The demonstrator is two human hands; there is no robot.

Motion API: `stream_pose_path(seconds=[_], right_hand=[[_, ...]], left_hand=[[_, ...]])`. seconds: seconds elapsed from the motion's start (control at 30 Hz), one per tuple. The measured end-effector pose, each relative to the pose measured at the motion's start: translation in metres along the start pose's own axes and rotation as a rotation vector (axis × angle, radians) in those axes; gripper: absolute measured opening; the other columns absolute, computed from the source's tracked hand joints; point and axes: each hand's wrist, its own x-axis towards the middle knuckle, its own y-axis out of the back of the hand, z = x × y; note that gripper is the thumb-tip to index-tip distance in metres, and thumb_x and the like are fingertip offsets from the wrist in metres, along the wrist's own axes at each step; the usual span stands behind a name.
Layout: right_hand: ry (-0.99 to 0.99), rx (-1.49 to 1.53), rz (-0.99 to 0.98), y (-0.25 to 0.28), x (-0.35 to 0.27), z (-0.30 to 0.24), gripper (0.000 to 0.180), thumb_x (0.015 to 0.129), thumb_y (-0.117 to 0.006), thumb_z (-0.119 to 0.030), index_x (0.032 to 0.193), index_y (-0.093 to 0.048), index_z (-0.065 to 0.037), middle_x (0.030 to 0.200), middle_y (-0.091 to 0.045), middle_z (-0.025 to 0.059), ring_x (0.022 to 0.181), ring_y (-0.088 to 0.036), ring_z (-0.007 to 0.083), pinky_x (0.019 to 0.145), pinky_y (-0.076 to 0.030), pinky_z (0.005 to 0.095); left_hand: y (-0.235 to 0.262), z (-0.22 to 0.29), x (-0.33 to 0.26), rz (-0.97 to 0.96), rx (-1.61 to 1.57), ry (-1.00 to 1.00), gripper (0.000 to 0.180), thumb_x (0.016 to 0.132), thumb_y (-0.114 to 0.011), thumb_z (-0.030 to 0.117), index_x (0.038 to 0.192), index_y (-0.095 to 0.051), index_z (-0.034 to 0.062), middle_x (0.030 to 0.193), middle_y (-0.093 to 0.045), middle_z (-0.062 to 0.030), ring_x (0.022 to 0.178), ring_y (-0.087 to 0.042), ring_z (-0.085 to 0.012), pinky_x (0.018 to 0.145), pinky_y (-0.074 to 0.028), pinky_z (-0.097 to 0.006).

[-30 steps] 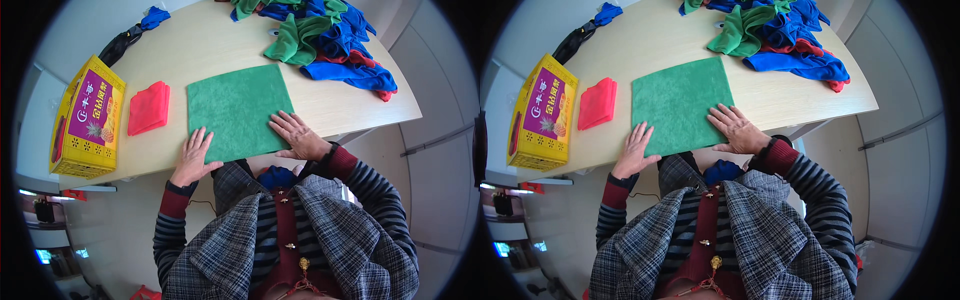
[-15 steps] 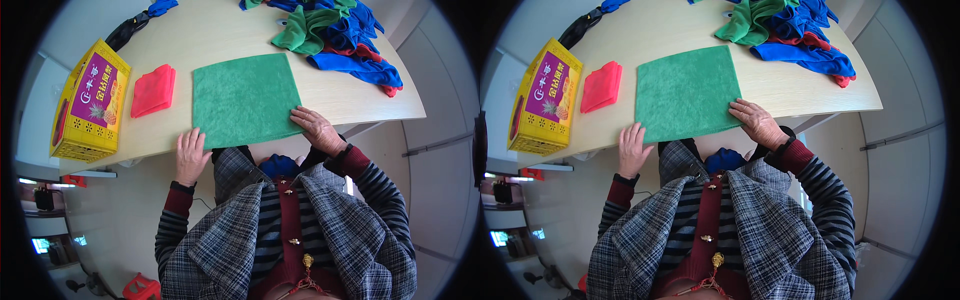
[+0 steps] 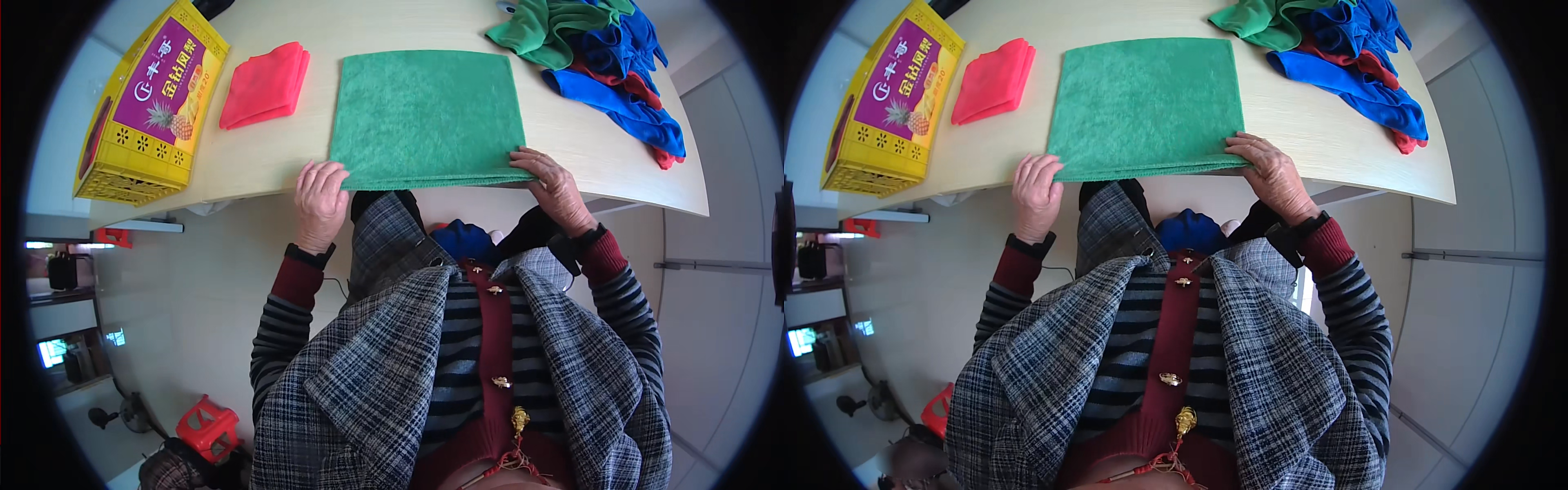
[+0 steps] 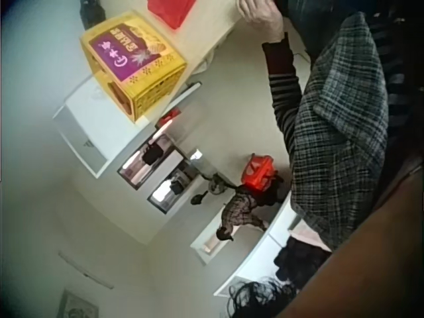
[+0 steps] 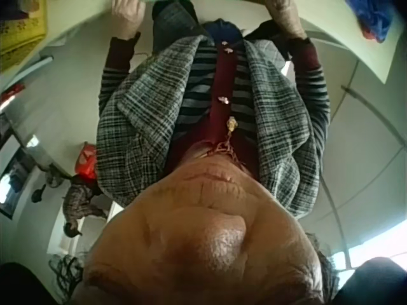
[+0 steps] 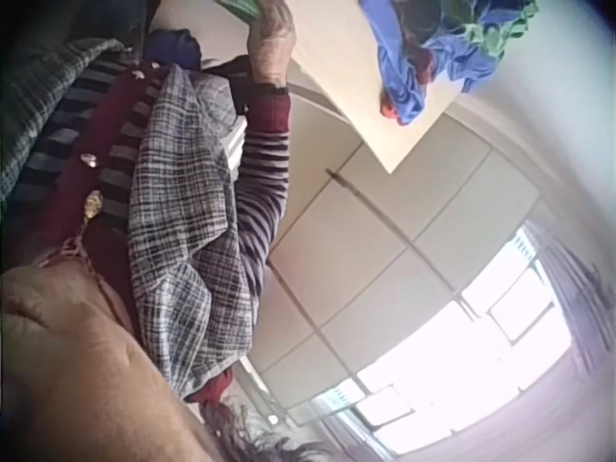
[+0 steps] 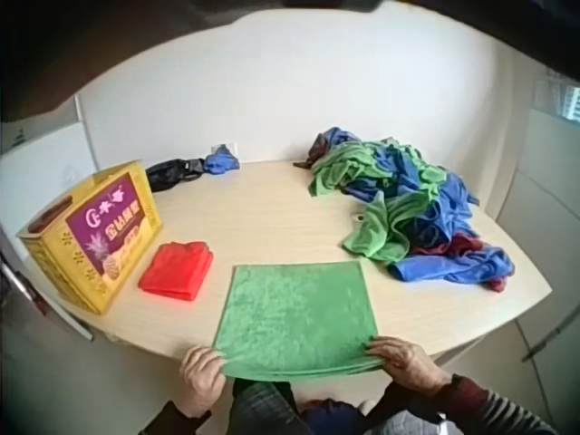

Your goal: Fold various colorful cloths into neat squares on a table.

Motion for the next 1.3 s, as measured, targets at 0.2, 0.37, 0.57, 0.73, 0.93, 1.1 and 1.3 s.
stream_pose_path(seconds=[0.2,0.37,0.57,0.73,0.93,1.1,1.3], right_hand=[[0.02,0.039,-0.188,0.039,0.001,-0.013,0.035,0.085,-0.062,0.006,0.118,-0.068,-0.004,0.128,-0.068,0.0142,0.123,-0.062,0.0294,0.106,-0.05,0.0388],[-0.299,0.38,-0.458,0.065,0.028,-0.005,0.022,0.095,-0.063,-0.005,0.116,-0.067,0.001,0.111,-0.072,0.0115,0.102,-0.067,0.0176,0.094,-0.052,0.0323],[-0.483,0.447,-0.168,0.042,0.11,0.06,0.022,0.1,-0.063,-0.022,0.098,-0.071,-0.002,0.08,-0.066,-0.0024,0.069,-0.06,0.0063,0.063,-0.05,0.023],[-0.577,0.42,-0.09,0.014,0.13,0.092,0.029,0.097,-0.065,-0.028,0.096,-0.07,0.001,0.071,-0.065,0.0024,0.058,-0.059,0.0114,0.054,-0.049,0.0282],[-0.596,0.361,0.0,0.006,0.136,0.093,0.028,0.098,-0.065,-0.028,0.095,-0.069,0.0,0.069,-0.063,0.0007,0.055,-0.057,0.0096,0.051,-0.047,0.0265],[-0.696,0.366,0.096,0.011,0.122,0.075,0.036,0.096,-0.068,-0.03,0.116,-0.066,-0.001,0.071,-0.065,0.0052,0.057,-0.06,0.0141,0.054,-0.048,0.0305],[-0.59,0.402,0.339,-0.014,0.062,0.047,0.042,0.095,-0.07,-0.027,0.128,-0.061,-0.003,0.077,-0.066,0.005,0.067,-0.062,0.0136,0.061,-0.05,0.0306]], left_hand=[[0.045,-0.009,0.009,-0.264,-0.419,0.16,0.021,0.078,-0.068,-0.005,0.099,-0.065,-0.0001,0.102,-0.071,-0.0083,0.098,-0.066,-0.0252,0.091,-0.051,-0.036],[0.057,-0.029,0.043,-0.419,-0.71,0.469,0.011,0.086,-0.073,0.002,0.093,-0.064,-0.0012,0.087,-0.068,-0.0013,0.084,-0.062,-0.0112,0.079,-0.05,-0.027],[-0.037,-0.096,0.104,-0.318,-0.874,0.623,0.012,0.092,-0.071,0.007,0.096,-0.067,-0.0034,0.084,-0.066,0.0029,0.074,-0.056,-0.004,0.067,-0.046,-0.023],[-0.076,-0.098,0.13,-0.355,-0.881,0.732,0.015,0.094,-0.072,0.011,0.096,-0.069,-0.0032,0.084,-0.064,0.0027,0.076,-0.055,-0.0042,0.068,-0.046,-0.024],[-0.09,-0.113,0.133,-0.31,-0.849,0.733,0.02,0.093,-0.071,0.009,0.105,-0.068,-0.0076,0.086,-0.069,-0.0011,0.075,-0.06,-0.0063,0.067,-0.049,-0.024],[-0.094,-0.103,0.124,-0.161,-0.867,0.733,0.037,0.093,-0.071,0.008,0.124,-0.06,-0.0089,0.085,-0.068,-0.0029,0.073,-0.059,-0.0077,0.065,-0.049,-0.026],[-0.061,-0.066,0.071,-0.174,-0.681,0.713,0.046,0.093,-0.071,0.008,0.134,-0.053,-0.0018,0.08,-0.063,-0.0054,0.068,-0.056,-0.0114,0.063,-0.047,-0.031]])
